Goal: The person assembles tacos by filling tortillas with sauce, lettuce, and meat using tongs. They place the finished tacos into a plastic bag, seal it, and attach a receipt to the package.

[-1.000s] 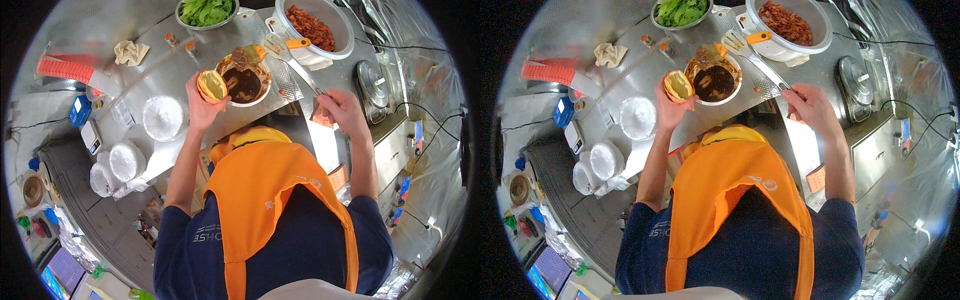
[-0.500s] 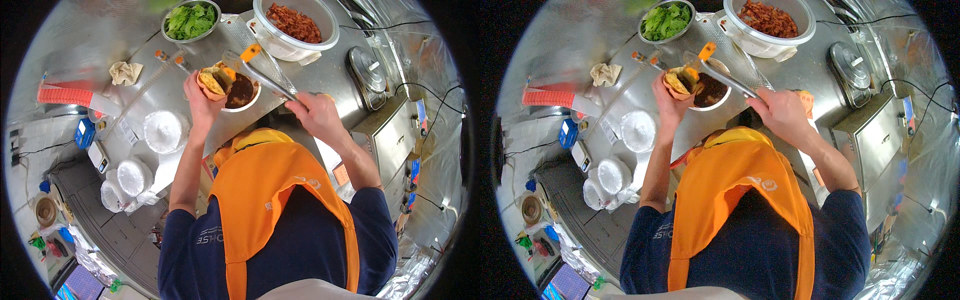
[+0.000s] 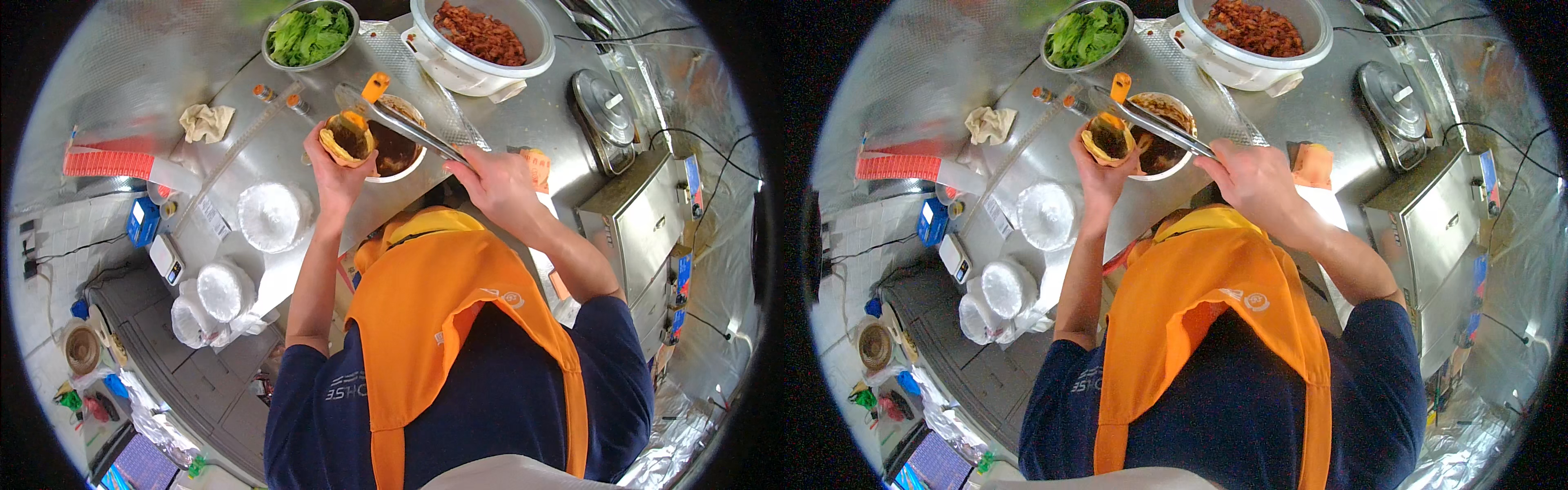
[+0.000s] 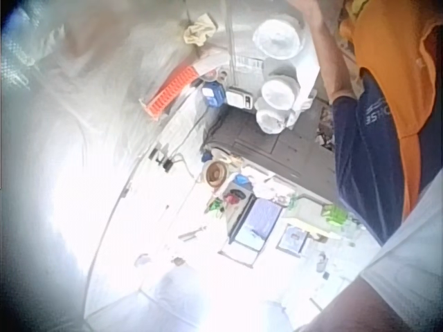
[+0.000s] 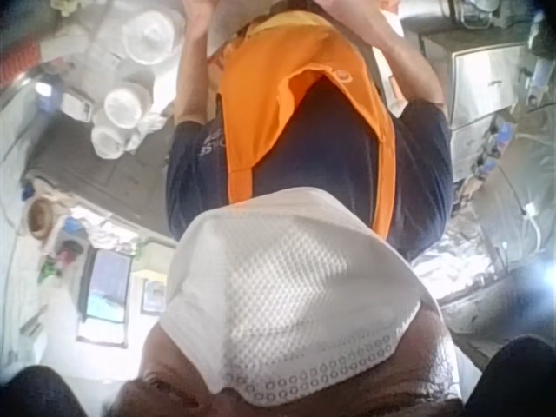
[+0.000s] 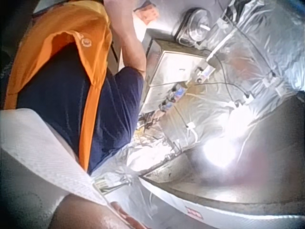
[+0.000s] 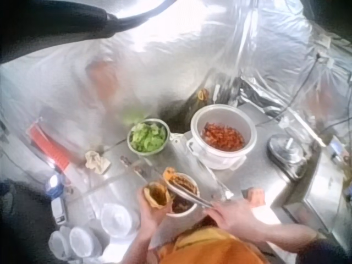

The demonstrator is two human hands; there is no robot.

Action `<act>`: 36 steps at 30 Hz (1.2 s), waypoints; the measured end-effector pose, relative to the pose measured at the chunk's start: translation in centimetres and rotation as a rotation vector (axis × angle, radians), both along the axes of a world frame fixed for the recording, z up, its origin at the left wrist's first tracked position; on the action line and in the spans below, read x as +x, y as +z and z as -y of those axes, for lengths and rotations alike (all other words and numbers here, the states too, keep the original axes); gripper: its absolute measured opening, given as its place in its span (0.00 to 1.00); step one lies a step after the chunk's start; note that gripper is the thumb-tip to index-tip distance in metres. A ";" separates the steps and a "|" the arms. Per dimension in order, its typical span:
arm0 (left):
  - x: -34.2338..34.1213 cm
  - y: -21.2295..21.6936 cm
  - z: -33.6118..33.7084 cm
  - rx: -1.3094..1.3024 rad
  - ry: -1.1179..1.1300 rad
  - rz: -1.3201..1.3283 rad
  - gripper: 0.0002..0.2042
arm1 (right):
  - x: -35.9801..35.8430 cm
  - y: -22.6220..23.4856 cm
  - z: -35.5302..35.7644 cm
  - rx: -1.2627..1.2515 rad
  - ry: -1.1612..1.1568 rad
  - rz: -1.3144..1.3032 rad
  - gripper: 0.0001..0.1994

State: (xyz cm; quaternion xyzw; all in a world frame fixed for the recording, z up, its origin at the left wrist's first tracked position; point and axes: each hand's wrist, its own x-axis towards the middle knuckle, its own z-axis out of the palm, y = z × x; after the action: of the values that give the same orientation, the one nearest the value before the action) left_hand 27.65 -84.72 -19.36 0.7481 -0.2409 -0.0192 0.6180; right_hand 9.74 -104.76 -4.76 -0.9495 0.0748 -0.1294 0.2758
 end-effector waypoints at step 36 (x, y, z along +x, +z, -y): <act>-0.8 2.2 -0.2 0.175 -0.001 0.106 0.46 | 0.4 -0.4 0.3 0.377 -0.162 -0.126 0.16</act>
State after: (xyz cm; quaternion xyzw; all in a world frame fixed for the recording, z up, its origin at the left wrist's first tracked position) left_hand 26.81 -84.56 -17.19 0.7989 -0.2713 -0.0009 0.5367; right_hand 10.11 -105.04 -5.12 -0.8782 0.1909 -0.0752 0.4321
